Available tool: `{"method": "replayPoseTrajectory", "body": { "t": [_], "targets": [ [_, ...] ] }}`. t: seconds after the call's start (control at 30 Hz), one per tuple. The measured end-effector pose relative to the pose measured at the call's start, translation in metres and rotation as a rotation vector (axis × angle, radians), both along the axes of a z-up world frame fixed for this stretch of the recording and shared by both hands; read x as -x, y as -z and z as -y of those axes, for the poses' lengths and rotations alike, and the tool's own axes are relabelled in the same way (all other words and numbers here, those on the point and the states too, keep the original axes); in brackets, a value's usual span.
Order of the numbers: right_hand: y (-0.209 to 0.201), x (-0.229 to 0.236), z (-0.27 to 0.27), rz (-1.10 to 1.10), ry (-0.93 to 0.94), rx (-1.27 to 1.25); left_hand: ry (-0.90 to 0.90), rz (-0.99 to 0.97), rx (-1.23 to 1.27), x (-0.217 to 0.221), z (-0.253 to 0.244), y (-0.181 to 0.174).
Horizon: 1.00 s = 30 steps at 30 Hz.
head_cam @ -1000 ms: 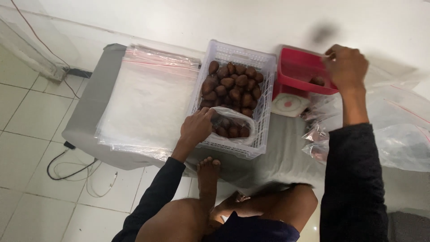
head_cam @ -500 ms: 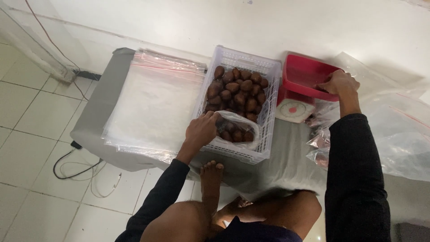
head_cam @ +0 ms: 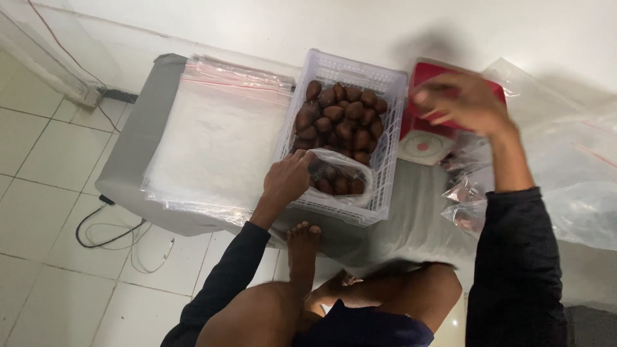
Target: The person transfers brown, oval-shaped fruits from a white plastic crate into a clear plastic bag. They then seal the bag by pressing the zip-lock closure shut and place the filled bag aside.
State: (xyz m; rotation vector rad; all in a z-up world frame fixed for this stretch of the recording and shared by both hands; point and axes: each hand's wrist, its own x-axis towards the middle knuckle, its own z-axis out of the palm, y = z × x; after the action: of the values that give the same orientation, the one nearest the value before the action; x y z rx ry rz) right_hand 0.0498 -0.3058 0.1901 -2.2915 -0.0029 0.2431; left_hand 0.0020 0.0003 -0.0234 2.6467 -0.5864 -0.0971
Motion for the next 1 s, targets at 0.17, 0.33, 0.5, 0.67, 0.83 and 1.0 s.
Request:
{"method": "replayPoseTrajectory", "body": {
  "t": [0.17, 0.33, 0.5, 0.67, 0.83, 1.0],
  "targets": [
    [0.056, 0.016, -0.046, -0.207, -0.368, 0.117, 0.020, -0.130, -0.029, 0.001, -0.003, -0.018],
    [0.143, 0.022, -0.069, -0.187, -0.727, 0.165, 0.018, -0.122, -0.041, 0.002, -0.002, -0.022],
    [0.203, 0.022, -0.085, 0.064, -0.783, 0.269, 0.020, -0.084, -0.054, 0.003, -0.002, -0.021],
    [0.241, 0.015, -0.091, 0.335, -0.838, 0.552, 0.001, -0.086, -0.052, -0.001, 0.000, -0.006],
    [0.289, 0.009, -0.087, 0.665, -0.891, 0.821, 0.003, -0.090, -0.048, -0.001, 0.001, 0.000],
    [0.315, 0.004, -0.087, 0.796, -0.936, 0.995, -0.016, -0.096, -0.081, -0.005, 0.001, 0.009]
  ]
}}
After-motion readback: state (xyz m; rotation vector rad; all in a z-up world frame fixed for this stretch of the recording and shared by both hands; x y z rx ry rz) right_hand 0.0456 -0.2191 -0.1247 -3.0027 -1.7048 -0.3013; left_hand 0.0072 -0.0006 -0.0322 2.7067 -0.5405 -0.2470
